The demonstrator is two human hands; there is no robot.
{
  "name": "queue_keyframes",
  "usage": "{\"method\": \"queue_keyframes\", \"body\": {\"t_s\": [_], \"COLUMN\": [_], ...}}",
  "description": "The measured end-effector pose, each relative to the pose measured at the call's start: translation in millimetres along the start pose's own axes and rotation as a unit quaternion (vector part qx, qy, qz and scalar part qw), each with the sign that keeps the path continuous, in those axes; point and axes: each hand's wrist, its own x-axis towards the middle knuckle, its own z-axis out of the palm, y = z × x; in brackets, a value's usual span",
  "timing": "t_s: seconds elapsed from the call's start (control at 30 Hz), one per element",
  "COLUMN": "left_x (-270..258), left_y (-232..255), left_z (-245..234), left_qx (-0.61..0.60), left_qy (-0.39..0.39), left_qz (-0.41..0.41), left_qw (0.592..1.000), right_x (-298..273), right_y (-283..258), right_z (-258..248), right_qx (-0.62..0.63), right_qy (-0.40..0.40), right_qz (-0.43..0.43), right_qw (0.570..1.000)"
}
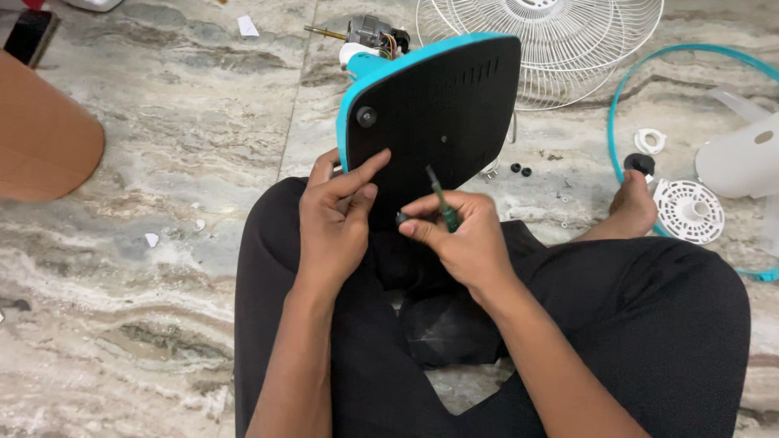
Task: The person attaches rubber feet to the base of a disassembled electric fan using a screwdriver. They insert screws through the feet into the base and tighten them.
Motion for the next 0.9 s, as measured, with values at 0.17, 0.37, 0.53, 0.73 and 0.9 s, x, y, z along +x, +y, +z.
{"method": "queue_keyframes", "body": {"t_s": [0.17, 0.37, 0.53, 0.73, 0.9], "left_x": [-2, 0, 2, 4, 3], "left_y": [16, 22, 14, 6, 5], "left_z": [-6, -7, -8, -6, -7], "left_qx": [0.081, 0.104, 0.11, 0.036, 0.037], "left_qy": [-0.056, -0.052, -0.076, -0.077, -0.082], "left_qz": [-0.016, -0.038, -0.017, -0.008, -0.012], "left_qw": [0.995, 0.992, 0.991, 0.996, 0.996], "right_x": [-4, 0, 4, 8, 10], "right_y": [9, 8, 5, 6, 7], "right_z": [5, 4, 4, 5, 4], "right_qx": [-0.009, 0.006, 0.013, -0.074, -0.05], "right_qy": [-0.005, -0.004, 0.012, 0.019, 0.018], "right_qz": [0.01, 0.018, 0.049, 0.014, -0.032], "right_qw": [1.0, 1.0, 0.999, 0.997, 0.998]}}
